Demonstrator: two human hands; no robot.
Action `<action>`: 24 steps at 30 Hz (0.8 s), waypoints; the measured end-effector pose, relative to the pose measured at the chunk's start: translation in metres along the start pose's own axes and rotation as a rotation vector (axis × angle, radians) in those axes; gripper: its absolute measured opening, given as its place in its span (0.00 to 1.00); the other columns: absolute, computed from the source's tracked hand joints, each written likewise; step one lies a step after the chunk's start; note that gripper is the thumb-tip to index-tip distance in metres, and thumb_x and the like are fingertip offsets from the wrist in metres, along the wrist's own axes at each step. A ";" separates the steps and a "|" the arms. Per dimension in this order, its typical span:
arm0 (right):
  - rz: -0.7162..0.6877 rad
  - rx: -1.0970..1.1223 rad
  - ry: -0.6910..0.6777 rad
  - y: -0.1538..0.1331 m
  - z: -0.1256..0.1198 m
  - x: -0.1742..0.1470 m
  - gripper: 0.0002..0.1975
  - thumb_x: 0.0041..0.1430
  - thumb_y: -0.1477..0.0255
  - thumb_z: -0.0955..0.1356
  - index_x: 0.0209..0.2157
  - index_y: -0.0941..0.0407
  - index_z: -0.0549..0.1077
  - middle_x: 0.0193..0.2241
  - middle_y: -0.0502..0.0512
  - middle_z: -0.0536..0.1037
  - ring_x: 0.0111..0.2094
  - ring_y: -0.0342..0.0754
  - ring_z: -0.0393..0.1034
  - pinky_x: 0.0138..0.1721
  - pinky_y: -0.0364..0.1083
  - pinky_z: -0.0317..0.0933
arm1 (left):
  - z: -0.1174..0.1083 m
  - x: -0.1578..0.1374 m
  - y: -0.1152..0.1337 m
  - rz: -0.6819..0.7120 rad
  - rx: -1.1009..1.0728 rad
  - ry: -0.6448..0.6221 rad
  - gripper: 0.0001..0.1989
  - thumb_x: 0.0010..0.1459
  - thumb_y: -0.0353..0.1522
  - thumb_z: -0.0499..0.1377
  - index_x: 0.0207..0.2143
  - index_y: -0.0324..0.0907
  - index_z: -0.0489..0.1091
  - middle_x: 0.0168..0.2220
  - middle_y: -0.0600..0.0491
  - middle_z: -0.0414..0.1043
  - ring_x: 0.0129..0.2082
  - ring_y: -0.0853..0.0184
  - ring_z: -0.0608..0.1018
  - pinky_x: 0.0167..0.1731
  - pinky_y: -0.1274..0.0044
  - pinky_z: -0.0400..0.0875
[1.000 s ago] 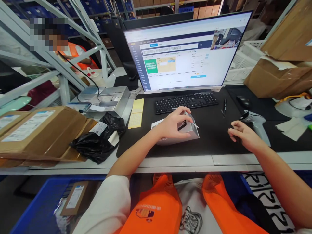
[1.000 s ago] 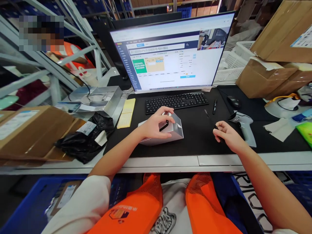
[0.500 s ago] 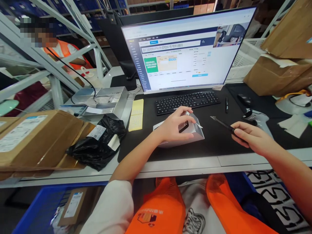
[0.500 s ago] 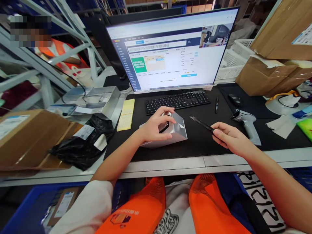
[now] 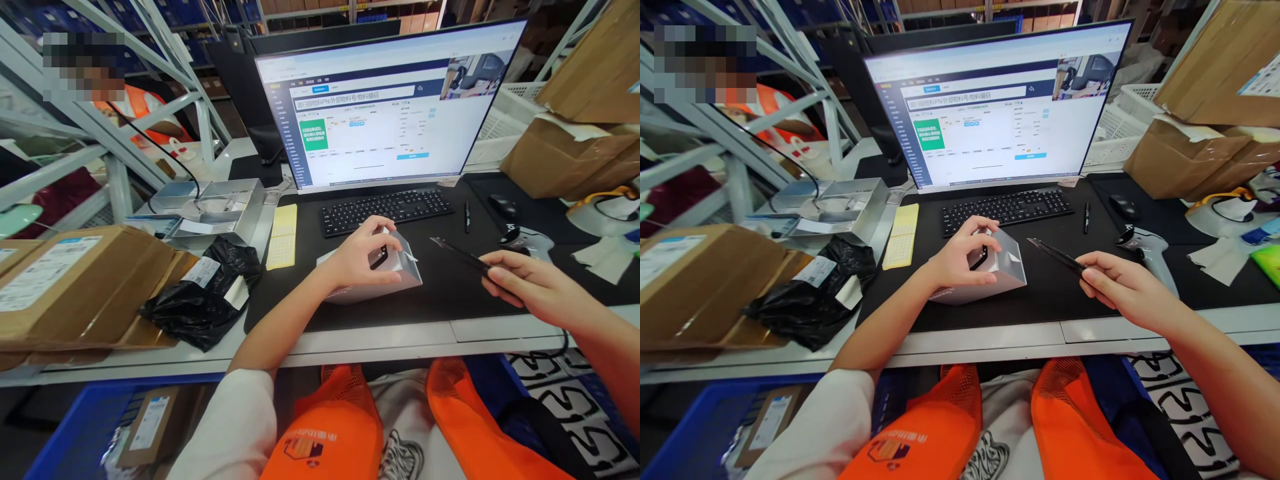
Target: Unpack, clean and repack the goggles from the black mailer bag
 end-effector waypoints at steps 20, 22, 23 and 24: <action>-0.001 -0.214 -0.168 -0.001 0.000 -0.013 0.36 0.65 0.48 0.67 0.69 0.48 0.65 0.35 0.55 0.76 0.32 0.47 0.67 0.32 0.45 0.65 | 0.004 -0.002 0.000 0.039 -0.025 0.027 0.23 0.54 0.47 0.71 0.46 0.44 0.75 0.57 0.42 0.63 0.63 0.51 0.68 0.63 0.61 0.66; -0.004 -0.231 -0.203 0.003 0.000 -0.012 0.35 0.66 0.49 0.66 0.71 0.44 0.62 0.37 0.55 0.77 0.36 0.48 0.69 0.35 0.45 0.67 | 0.003 -0.002 0.000 0.039 -0.026 0.026 0.23 0.54 0.47 0.71 0.46 0.45 0.75 0.57 0.43 0.63 0.63 0.51 0.68 0.62 0.61 0.67; -0.008 -0.230 -0.214 0.004 0.001 -0.011 0.35 0.66 0.49 0.67 0.71 0.43 0.61 0.38 0.55 0.77 0.36 0.49 0.69 0.36 0.45 0.67 | 0.003 -0.002 0.000 0.035 -0.025 0.026 0.23 0.54 0.48 0.70 0.46 0.45 0.75 0.58 0.43 0.63 0.62 0.51 0.68 0.62 0.60 0.67; -0.012 -0.217 -0.213 0.004 0.002 -0.010 0.35 0.65 0.49 0.67 0.70 0.42 0.62 0.38 0.55 0.77 0.35 0.49 0.69 0.35 0.45 0.67 | 0.003 -0.002 -0.001 0.027 -0.025 0.025 0.23 0.54 0.49 0.70 0.46 0.45 0.76 0.58 0.43 0.63 0.62 0.51 0.68 0.63 0.60 0.67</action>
Point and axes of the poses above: each hand's wrist, its own x-axis towards the middle knuckle, its own z-axis out of the palm, y = z × x, the point moved 3 cm from there along x, towards the middle knuckle
